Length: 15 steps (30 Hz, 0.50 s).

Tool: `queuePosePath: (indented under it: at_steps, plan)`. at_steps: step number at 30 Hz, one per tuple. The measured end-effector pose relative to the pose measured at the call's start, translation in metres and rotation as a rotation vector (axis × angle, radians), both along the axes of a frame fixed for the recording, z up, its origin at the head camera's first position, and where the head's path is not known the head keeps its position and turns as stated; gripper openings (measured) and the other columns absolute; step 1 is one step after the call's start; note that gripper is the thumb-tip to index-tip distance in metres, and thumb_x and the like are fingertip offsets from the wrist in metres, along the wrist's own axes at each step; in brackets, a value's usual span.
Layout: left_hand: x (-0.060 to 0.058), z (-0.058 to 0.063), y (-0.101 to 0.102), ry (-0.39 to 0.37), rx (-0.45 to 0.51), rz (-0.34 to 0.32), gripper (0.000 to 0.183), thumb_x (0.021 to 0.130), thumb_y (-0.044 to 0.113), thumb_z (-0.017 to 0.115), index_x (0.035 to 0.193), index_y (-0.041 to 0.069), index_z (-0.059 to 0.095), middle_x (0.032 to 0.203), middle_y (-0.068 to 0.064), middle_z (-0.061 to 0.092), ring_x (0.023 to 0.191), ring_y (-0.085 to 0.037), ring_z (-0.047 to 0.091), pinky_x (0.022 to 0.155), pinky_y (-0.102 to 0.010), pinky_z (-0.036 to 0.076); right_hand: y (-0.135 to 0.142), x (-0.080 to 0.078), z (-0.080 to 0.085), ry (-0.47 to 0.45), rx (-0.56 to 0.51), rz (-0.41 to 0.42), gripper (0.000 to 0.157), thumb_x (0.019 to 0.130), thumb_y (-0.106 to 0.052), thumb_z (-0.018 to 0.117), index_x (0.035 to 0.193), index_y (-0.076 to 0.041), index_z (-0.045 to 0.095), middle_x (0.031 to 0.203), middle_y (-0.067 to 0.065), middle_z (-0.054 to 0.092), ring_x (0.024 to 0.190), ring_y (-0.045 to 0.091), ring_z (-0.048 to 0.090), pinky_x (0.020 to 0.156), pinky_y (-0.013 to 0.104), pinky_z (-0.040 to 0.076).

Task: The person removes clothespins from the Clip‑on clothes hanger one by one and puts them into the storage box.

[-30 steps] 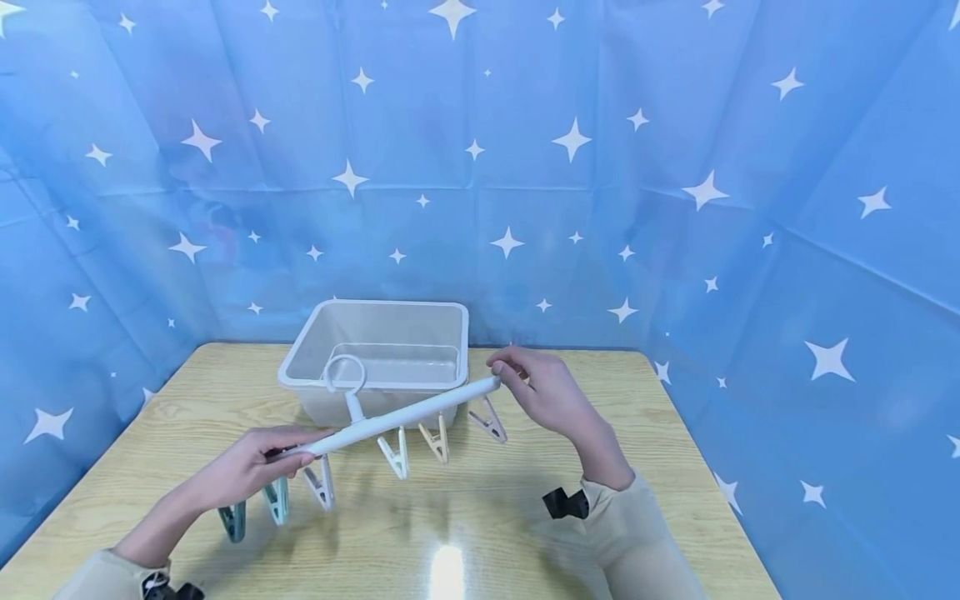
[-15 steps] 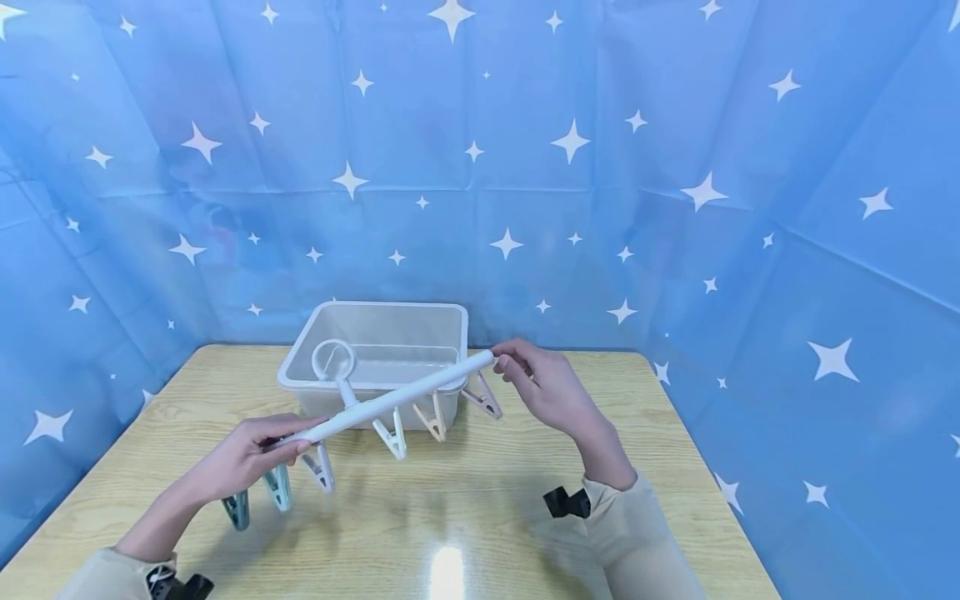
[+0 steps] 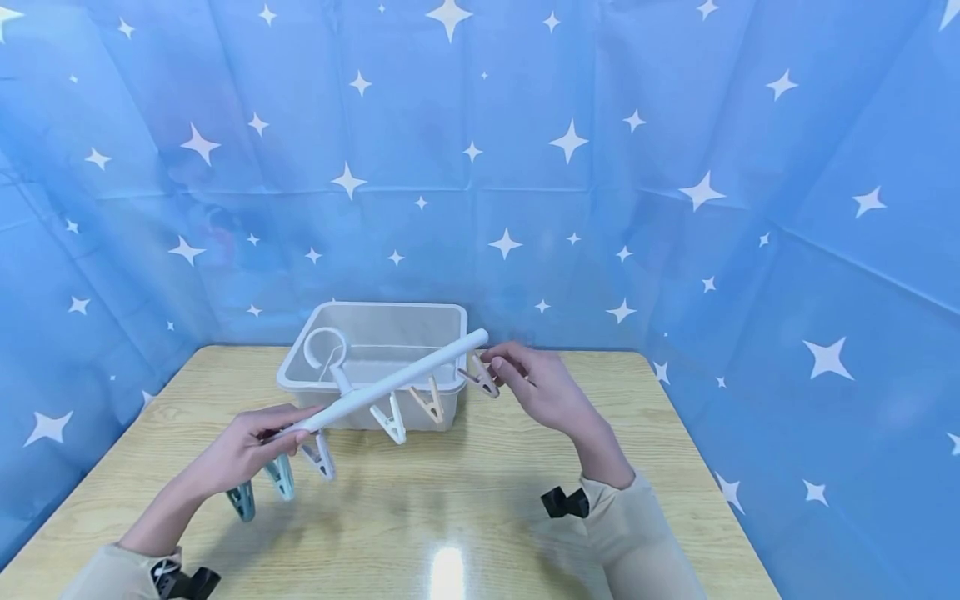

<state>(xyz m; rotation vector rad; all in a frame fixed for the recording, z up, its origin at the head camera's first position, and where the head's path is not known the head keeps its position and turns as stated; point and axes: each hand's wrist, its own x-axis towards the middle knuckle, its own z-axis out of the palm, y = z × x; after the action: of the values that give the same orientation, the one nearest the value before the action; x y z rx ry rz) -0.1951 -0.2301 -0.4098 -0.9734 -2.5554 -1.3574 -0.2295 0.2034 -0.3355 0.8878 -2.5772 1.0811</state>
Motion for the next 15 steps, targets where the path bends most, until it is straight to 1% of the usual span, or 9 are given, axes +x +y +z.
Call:
queuePosePath:
  at_steps: [2,4,6,10,13,15]
  plan:
    - [0.000,0.001,0.001,0.003,0.006,-0.001,0.039,0.100,0.014,0.061,0.138,0.020,0.061,0.082,-0.002,0.063,0.060,-0.008,0.049,0.050,-0.022,0.041,-0.001,0.000,0.000,-0.019,-0.022,0.035,0.025,0.107,-0.019,0.046,0.119,-0.012,0.068,0.096,-0.002,0.069,0.086,0.013,0.066,0.078,0.031,0.055]
    - [0.000,0.002,0.001,0.009,0.014,-0.001,0.040,0.100,0.012,0.061,0.139,0.018,0.061,0.084,-0.002,0.064,0.062,-0.010,0.052,0.049,-0.023,0.041,-0.002,-0.001,0.000,-0.050,-0.046,0.073,0.026,0.108,-0.018,0.046,0.120,-0.009,0.067,0.095,-0.001,0.070,0.086,0.014,0.067,0.079,0.034,0.056]
    - [0.000,0.002,0.001,0.010,0.019,0.001,0.040,0.100,0.011,0.060,0.139,0.017,0.061,0.088,0.000,0.066,0.064,-0.010,0.055,0.050,-0.023,0.042,-0.003,-0.003,0.000,-0.087,-0.070,0.115,0.028,0.108,-0.017,0.045,0.121,-0.006,0.067,0.096,0.002,0.071,0.088,0.015,0.069,0.080,0.034,0.057]
    - [-0.001,0.002,0.000,0.014,0.033,0.001,0.040,0.099,0.010,0.061,0.139,0.015,0.061,0.094,0.000,0.069,0.068,-0.012,0.059,0.052,-0.024,0.044,-0.007,-0.005,0.001,-0.195,-0.127,0.174,0.033,0.109,-0.019,0.042,0.126,-0.001,0.063,0.099,0.009,0.069,0.089,0.018,0.068,0.079,0.034,0.057]
    - [0.000,0.003,0.000,0.023,0.038,0.002,0.041,0.099,0.008,0.061,0.139,0.015,0.060,0.095,-0.002,0.069,0.069,-0.013,0.059,0.053,-0.024,0.045,-0.010,-0.007,0.001,-0.295,-0.204,0.210,0.038,0.109,-0.022,0.040,0.131,0.002,0.060,0.105,0.016,0.067,0.090,0.019,0.065,0.079,0.035,0.057]
    - [0.000,0.003,0.000,0.022,0.034,0.009,0.041,0.099,0.009,0.061,0.139,0.016,0.061,0.094,-0.002,0.068,0.069,-0.011,0.059,0.053,-0.024,0.045,-0.012,-0.009,0.001,-0.358,-0.258,0.235,0.042,0.109,-0.024,0.039,0.134,0.003,0.058,0.109,0.020,0.066,0.090,0.018,0.064,0.079,0.034,0.057]
